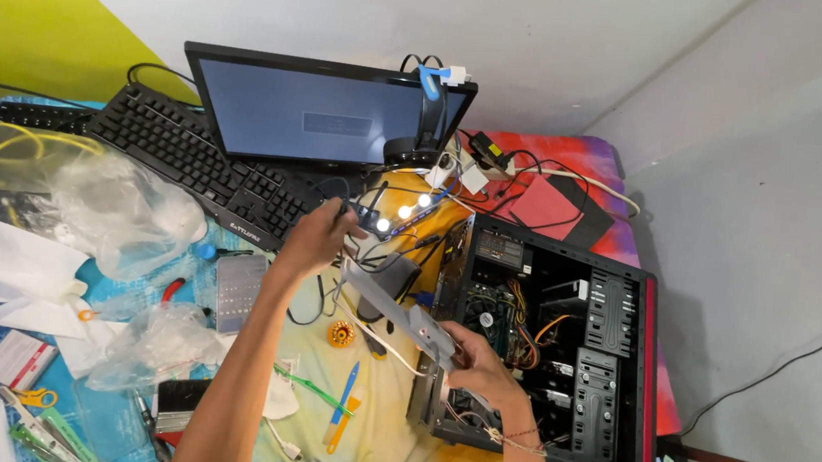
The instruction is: Reassembling internal components of a desktop computer, including connecting cables and installing a metal bracket.
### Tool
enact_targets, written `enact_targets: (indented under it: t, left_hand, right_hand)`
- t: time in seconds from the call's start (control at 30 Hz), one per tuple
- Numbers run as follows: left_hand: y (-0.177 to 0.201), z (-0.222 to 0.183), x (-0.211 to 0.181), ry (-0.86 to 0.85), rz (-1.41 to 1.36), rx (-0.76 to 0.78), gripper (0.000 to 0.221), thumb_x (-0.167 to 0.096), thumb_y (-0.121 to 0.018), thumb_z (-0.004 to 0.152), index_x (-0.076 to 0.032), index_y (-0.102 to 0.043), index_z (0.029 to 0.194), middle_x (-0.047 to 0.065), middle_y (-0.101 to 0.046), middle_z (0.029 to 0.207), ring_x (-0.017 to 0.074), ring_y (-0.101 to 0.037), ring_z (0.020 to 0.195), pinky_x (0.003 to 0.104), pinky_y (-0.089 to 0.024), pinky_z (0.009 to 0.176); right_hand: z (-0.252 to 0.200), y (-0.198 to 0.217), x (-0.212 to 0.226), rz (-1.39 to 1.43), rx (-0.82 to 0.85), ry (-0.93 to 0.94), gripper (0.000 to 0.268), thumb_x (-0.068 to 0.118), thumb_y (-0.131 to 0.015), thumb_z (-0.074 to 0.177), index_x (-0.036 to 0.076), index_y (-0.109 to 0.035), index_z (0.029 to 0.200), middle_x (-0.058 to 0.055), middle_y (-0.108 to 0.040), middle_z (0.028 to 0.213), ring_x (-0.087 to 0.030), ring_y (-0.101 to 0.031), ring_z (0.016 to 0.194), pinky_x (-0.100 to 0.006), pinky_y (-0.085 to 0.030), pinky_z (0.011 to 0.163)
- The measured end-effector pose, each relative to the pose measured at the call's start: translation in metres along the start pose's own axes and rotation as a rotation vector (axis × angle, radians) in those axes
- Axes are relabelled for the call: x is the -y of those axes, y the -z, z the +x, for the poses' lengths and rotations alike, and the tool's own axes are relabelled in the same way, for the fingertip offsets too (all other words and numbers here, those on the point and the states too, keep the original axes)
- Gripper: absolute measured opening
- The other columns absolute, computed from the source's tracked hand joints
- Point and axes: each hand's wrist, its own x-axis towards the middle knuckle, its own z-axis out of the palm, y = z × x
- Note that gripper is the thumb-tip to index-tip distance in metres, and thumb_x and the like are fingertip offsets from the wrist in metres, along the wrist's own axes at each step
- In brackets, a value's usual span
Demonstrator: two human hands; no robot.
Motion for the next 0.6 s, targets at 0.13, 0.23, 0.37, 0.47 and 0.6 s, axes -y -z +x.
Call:
enact_targets:
  t: [0.13, 0.23, 0.37, 0.47, 0.6]
  left_hand:
    - [0.032, 0.0, 0.002, 0.085, -0.48, -0.176, 0.018, -0.023, -0.041, 0.109, -0.011, -0.054, 0.104, 0.011, -0.077, 0.115, 0.0225, -0.078, 0.085, 0.028, -0.057, 0.06]
    - [0.058, -0.002, 0.021, -0.095, -0.466, -0.475, 0.018, -0.022, -0.039, 0.11, -0.012, -0.053, 0.104, 0.008, -0.076, 0.106, 0.0166, -0.077, 0.079, 0.025, -0.058, 0.061]
    - [0.102, 0.0, 0.051, -0.3, -0.11, -0.603, 0.022, -0.024, -0.046, 0.11, -0.009, -0.061, 0.118, 0.008, -0.073, 0.112, 0.0221, -0.075, 0.093, 0.036, -0.059, 0.077]
    - [0.135, 0.002, 0.059, -0.292, 0.261, -0.559, 0.02, -0.017, -0.054, 0.109, -0.002, -0.068, 0.113, 0.015, -0.071, 0.11, 0.0296, -0.067, 0.082, 0.042, -0.053, 0.069]
    - [0.155, 0.051, 0.185, 0.121, 0.717, -0.407, 0.019, -0.034, -0.069, 0.098, -0.023, -0.079, 0.111, 0.014, -0.073, 0.093, 0.0381, -0.075, 0.077, 0.046, -0.065, 0.057]
  right_hand:
    - [-0.011, -0.046, 0.062, -0.162, 0.023, -0.121, 0.063, 0.003, -0.064, 0.071, 0.009, -0.063, 0.134, -0.001, -0.053, 0.077, -0.012, -0.039, 0.057, -0.03, -0.036, 0.055]
    - [-0.007, -0.056, 0.052, -0.059, -0.018, -0.122, 0.052, 0.003, -0.068, 0.069, 0.007, -0.067, 0.121, 0.0, -0.041, 0.07, -0.011, -0.034, 0.05, -0.026, -0.029, 0.048]
    - [0.0, -0.067, 0.046, -0.004, -0.145, -0.137, 0.065, 0.005, -0.065, 0.069, 0.01, -0.065, 0.134, -0.004, -0.058, 0.091, -0.016, -0.048, 0.07, -0.031, -0.041, 0.068]
    - [0.011, -0.072, 0.046, -0.013, -0.189, -0.123, 0.065, 0.007, -0.064, 0.068, 0.011, -0.065, 0.133, -0.006, -0.063, 0.1, -0.02, -0.053, 0.082, -0.035, -0.042, 0.077]
    - [0.021, -0.106, 0.095, 0.129, -0.267, -0.012, 0.066, 0.001, -0.063, 0.05, 0.005, -0.072, 0.115, -0.008, -0.063, 0.093, -0.02, -0.056, 0.084, -0.033, -0.048, 0.077]
